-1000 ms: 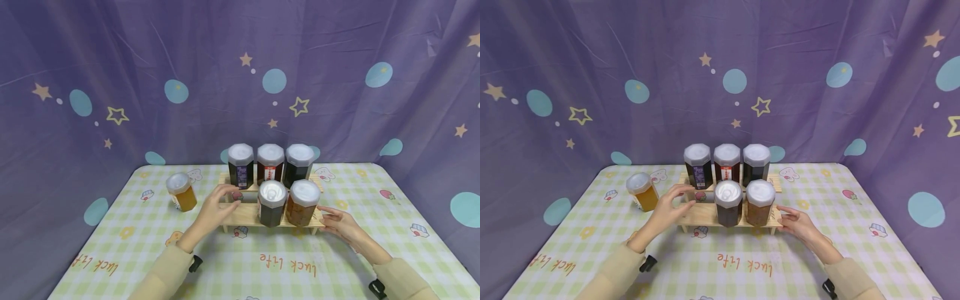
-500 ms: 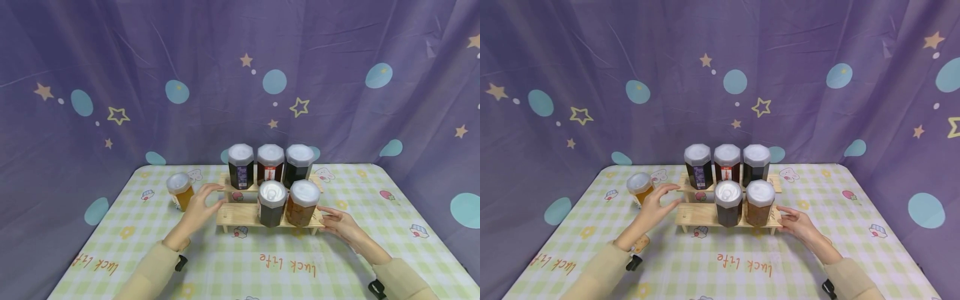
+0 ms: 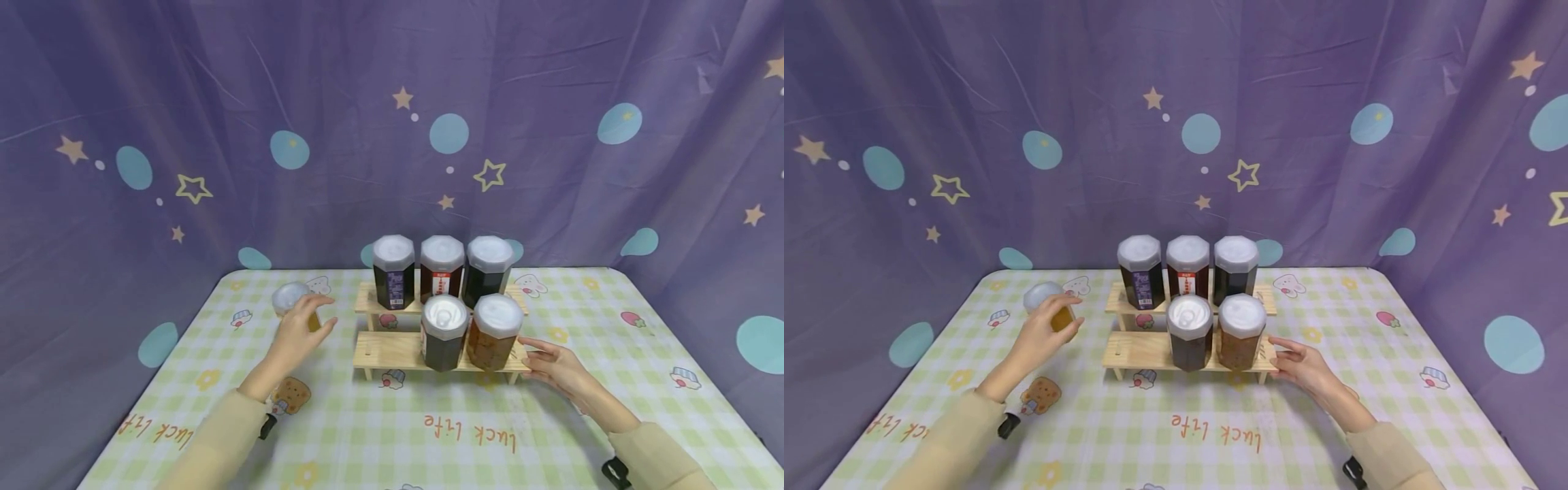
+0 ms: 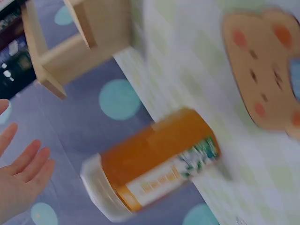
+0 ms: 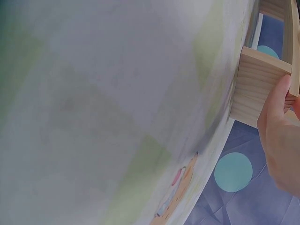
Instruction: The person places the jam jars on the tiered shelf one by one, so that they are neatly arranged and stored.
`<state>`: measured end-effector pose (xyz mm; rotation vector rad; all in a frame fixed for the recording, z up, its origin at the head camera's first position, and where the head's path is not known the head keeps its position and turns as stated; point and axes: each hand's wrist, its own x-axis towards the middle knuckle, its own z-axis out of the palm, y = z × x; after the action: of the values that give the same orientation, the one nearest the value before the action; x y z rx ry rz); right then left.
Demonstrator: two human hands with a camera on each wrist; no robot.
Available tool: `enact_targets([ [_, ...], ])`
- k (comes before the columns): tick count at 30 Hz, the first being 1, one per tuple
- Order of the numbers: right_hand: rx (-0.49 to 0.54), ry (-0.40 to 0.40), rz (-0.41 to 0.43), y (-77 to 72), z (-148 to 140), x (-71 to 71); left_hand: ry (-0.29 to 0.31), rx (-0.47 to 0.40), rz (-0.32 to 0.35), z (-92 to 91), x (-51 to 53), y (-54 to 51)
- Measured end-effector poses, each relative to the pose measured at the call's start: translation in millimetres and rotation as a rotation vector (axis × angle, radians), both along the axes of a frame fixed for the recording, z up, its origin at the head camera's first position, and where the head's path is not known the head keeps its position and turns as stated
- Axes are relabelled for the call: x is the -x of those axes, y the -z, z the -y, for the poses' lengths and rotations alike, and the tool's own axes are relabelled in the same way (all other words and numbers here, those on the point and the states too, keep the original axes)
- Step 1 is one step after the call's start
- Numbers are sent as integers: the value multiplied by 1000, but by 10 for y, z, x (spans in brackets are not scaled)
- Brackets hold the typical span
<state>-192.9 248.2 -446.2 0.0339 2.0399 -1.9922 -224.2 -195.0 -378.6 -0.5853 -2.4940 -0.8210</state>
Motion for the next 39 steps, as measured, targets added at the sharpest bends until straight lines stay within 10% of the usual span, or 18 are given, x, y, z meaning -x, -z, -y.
enact_targets([
  [30, 32, -23, -22, 18, -15, 0, -124, -17, -42, 443, 288, 130],
  [39, 26, -22, -22, 19, -19, 2, -198, -57, 133, 499, 315, 192],
])
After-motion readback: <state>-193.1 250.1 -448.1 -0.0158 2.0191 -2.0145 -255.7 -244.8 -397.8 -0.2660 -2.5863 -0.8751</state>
